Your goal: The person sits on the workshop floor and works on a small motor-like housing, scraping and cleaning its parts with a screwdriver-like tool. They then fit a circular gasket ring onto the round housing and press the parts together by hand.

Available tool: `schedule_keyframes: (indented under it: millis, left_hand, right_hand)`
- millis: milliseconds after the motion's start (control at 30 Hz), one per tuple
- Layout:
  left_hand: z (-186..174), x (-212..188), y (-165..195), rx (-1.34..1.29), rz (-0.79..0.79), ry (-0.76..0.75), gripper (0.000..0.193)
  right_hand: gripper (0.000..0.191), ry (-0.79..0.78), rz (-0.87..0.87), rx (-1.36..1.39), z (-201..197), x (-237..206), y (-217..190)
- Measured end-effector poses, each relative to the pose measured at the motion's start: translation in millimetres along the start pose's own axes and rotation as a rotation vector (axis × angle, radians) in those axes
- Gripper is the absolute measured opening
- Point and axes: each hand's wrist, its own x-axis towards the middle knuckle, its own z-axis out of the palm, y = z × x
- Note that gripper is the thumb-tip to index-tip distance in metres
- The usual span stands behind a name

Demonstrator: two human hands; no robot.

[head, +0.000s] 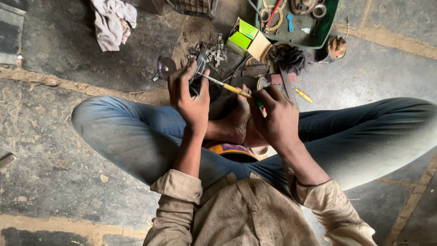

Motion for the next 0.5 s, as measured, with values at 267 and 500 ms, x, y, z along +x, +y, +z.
schedule_keyframes:
  millis: [267, 500]
  left_hand:
    - [1, -2, 1, 0.032, 0.028, -0.016, 0.038]
    - [1, -2, 2, 0.006, 0.013, -0.032, 0.040]
  right_hand:
    - [0.025, -0.155, 0.056, 0.092, 5, 7, -5]
    - [0.021, -0.122, 0.109, 0.064, 6, 11, -14]
